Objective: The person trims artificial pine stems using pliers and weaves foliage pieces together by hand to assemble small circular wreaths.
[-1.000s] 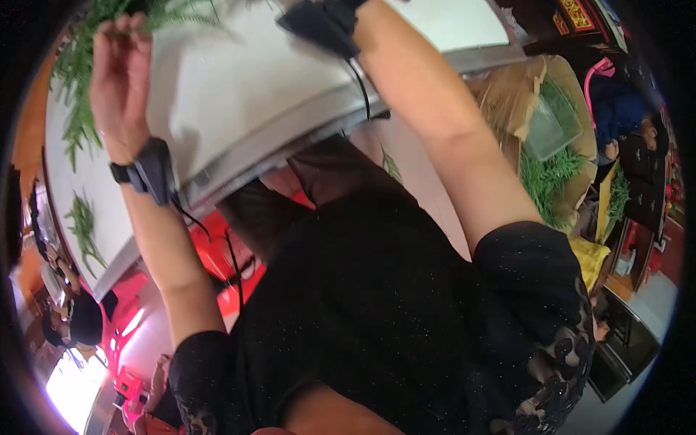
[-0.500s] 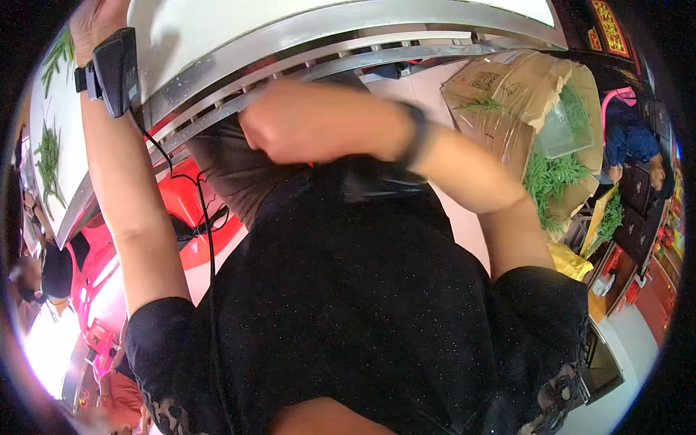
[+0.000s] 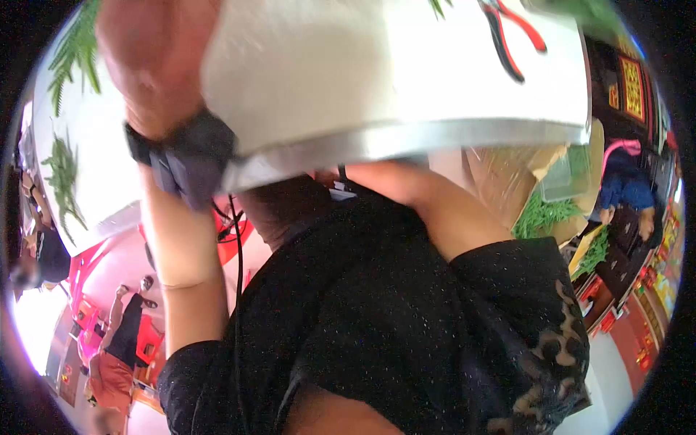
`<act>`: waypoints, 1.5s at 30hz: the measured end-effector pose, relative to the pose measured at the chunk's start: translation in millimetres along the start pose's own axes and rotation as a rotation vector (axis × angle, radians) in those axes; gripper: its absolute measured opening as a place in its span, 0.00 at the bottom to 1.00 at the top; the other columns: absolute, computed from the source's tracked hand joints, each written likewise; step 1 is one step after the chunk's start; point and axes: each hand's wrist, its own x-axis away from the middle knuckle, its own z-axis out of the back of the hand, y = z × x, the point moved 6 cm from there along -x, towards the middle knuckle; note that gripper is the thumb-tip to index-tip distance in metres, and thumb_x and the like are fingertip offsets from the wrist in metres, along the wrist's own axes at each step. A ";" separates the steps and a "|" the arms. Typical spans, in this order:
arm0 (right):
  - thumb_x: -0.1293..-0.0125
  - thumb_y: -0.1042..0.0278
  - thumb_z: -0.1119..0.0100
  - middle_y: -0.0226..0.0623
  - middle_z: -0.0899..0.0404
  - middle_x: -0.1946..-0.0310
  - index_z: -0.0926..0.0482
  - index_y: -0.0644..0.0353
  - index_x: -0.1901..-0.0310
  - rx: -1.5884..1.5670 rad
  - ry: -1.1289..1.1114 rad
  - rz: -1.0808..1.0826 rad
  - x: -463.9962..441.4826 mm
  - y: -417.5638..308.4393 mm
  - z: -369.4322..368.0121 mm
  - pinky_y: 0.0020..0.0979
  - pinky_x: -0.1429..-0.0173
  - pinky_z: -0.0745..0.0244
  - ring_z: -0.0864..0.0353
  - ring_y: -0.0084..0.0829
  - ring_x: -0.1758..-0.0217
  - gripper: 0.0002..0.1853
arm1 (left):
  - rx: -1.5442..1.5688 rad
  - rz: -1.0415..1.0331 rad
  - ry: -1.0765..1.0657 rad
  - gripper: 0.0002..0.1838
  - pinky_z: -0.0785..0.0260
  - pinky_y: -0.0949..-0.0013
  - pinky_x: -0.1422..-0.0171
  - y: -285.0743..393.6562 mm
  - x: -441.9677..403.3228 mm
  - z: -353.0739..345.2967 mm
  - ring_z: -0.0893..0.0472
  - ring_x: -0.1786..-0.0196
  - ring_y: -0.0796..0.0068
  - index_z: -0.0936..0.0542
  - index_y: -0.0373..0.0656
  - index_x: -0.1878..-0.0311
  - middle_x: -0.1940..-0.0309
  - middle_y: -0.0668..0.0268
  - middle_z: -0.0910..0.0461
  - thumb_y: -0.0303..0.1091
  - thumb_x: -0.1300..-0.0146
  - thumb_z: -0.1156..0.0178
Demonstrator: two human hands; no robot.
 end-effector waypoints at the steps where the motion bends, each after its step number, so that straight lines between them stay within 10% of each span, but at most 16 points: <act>1: 0.45 0.62 0.42 0.44 0.18 0.70 0.18 0.61 0.60 0.007 -0.034 0.022 7.2 -1.7 -29.6 0.42 0.65 0.26 0.19 0.39 0.65 0.14 | 0.035 -0.017 0.024 0.18 0.28 0.66 0.45 -1.4 1.8 0.2 0.23 0.53 0.66 0.31 0.38 0.43 0.58 0.57 0.22 0.38 0.32 0.46; 11: 0.46 0.57 0.42 0.44 0.18 0.74 0.17 0.59 0.67 0.165 -0.072 0.164 -65.0 -19.9 -20.2 0.42 0.68 0.27 0.20 0.40 0.72 0.14 | -0.453 0.035 0.058 0.12 0.36 0.69 0.50 12.5 11.6 -25.7 0.30 0.52 0.68 0.28 0.44 0.51 0.60 0.65 0.28 0.41 0.30 0.52; 14: 0.46 0.56 0.42 0.43 0.18 0.75 0.17 0.59 0.69 0.149 -0.007 0.150 -81.6 4.0 -45.5 0.41 0.69 0.27 0.21 0.40 0.74 0.14 | 0.189 -0.030 -0.477 0.26 0.38 0.60 0.35 -8.7 17.0 -15.5 0.27 0.46 0.61 0.37 0.44 0.38 0.51 0.55 0.25 0.42 0.34 0.44; 17: 0.49 0.56 0.40 0.45 0.20 0.77 0.18 0.59 0.74 0.193 0.571 0.200 -124.2 49.0 -42.8 0.42 0.70 0.28 0.23 0.43 0.77 0.13 | -0.491 0.029 0.095 0.08 0.31 0.72 0.50 19.8 17.6 -26.7 0.25 0.54 0.67 0.28 0.42 0.54 0.59 0.62 0.23 0.34 0.30 0.50; 19: 0.47 0.67 0.41 0.47 0.24 0.81 0.23 0.68 0.73 0.018 0.497 -0.091 92.6 -75.1 16.3 0.45 0.75 0.35 0.25 0.41 0.79 0.10 | -0.420 0.002 0.004 0.08 0.31 0.71 0.49 29.9 13.6 -22.6 0.28 0.51 0.67 0.27 0.43 0.53 0.57 0.64 0.25 0.34 0.32 0.48; 29: 0.31 0.63 0.48 0.39 0.19 0.60 0.27 0.67 0.45 -0.303 0.591 0.549 395.9 -234.1 72.7 0.26 0.52 0.25 0.20 0.25 0.58 0.19 | -0.383 -0.049 -0.147 0.07 0.42 0.64 0.40 38.5 -4.9 -80.5 0.34 0.53 0.68 0.23 0.46 0.60 0.64 0.67 0.32 0.35 0.38 0.39; 35: 0.31 0.61 0.49 0.42 0.23 0.52 0.31 0.63 0.41 -1.071 1.031 0.932 473.6 -239.9 183.3 0.28 0.55 0.21 0.19 0.32 0.55 0.21 | -0.525 -0.004 -0.338 0.07 0.43 0.65 0.45 37.3 -15.0 -106.9 0.35 0.55 0.67 0.23 0.48 0.63 0.66 0.67 0.33 0.38 0.39 0.38; 45: 0.34 0.62 0.44 0.26 0.23 0.67 0.24 0.59 0.59 -1.183 1.567 1.045 470.3 -196.8 278.2 0.21 0.68 0.33 0.29 0.18 0.69 0.10 | -0.679 0.079 -0.060 0.06 0.39 0.70 0.52 19.2 2.4 -55.7 0.32 0.57 0.67 0.24 0.43 0.63 0.66 0.64 0.30 0.34 0.37 0.41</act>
